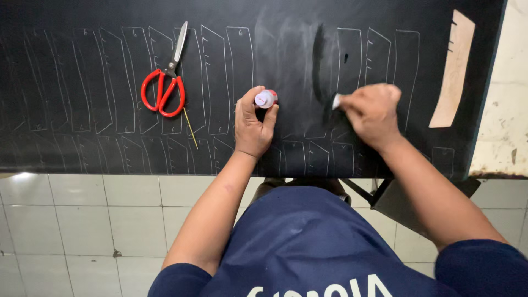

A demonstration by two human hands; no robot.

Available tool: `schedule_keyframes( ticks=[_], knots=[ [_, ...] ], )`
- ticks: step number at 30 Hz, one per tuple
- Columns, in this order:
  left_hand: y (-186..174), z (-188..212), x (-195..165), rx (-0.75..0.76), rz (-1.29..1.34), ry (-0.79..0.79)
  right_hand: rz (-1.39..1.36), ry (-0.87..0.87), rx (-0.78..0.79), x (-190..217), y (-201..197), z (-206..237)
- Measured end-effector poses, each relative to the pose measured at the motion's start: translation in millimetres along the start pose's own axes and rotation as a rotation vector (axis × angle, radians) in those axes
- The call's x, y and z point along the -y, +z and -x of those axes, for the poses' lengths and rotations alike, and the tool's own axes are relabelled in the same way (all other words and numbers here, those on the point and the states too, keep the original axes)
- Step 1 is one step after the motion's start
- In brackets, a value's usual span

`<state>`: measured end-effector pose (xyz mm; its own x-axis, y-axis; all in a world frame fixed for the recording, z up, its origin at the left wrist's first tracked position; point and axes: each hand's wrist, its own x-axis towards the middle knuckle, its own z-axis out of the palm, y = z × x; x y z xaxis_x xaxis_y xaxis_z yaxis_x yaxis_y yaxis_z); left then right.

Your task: The person applies liquid from a small bottle onto a white cloth and wipes a large black sheet on a table. They repeatedly apply liquid and wipe different sections of the sheet, moving the cloth across the surface to remove chalk-like markings.

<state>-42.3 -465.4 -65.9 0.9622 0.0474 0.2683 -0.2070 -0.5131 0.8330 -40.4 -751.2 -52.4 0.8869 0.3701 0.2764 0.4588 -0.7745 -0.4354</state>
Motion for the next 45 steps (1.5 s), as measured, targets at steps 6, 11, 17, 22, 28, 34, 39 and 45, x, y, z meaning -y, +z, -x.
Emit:
schedule_keyframes(
  ticks=[6,11,17,22,28,34,39,45],
  knots=[
    [-2.0,0.2,0.0,-0.003,0.012,0.026,-0.022,-0.077,0.057,14.3,6.1,19.7],
    [-2.7,0.4,0.3,0.000,0.001,0.025,-0.025,0.021,0.022,34.1,-0.1,30.8],
    [-1.5,1.7,1.6,-0.001,0.011,0.014,-0.044,-0.064,0.050,44.8,2.1,27.9],
    [-0.1,2.2,3.2,-0.026,0.023,0.045,-0.038,-0.048,0.063,51.7,2.5,28.3],
    [1.8,5.1,7.9,-0.010,0.001,0.034,-0.080,-0.146,0.036,61.4,20.9,3.7],
    [1.9,5.5,8.0,-0.017,0.049,0.026,-0.039,-0.061,0.020,55.4,24.9,8.9],
    [-0.7,1.8,1.6,-0.016,0.098,0.004,-0.036,-0.206,0.044,43.9,23.3,-10.2],
    [-7.0,-1.1,-5.5,0.015,0.222,-0.107,-0.025,-0.077,-0.050,25.2,21.9,-44.0]
  ],
)
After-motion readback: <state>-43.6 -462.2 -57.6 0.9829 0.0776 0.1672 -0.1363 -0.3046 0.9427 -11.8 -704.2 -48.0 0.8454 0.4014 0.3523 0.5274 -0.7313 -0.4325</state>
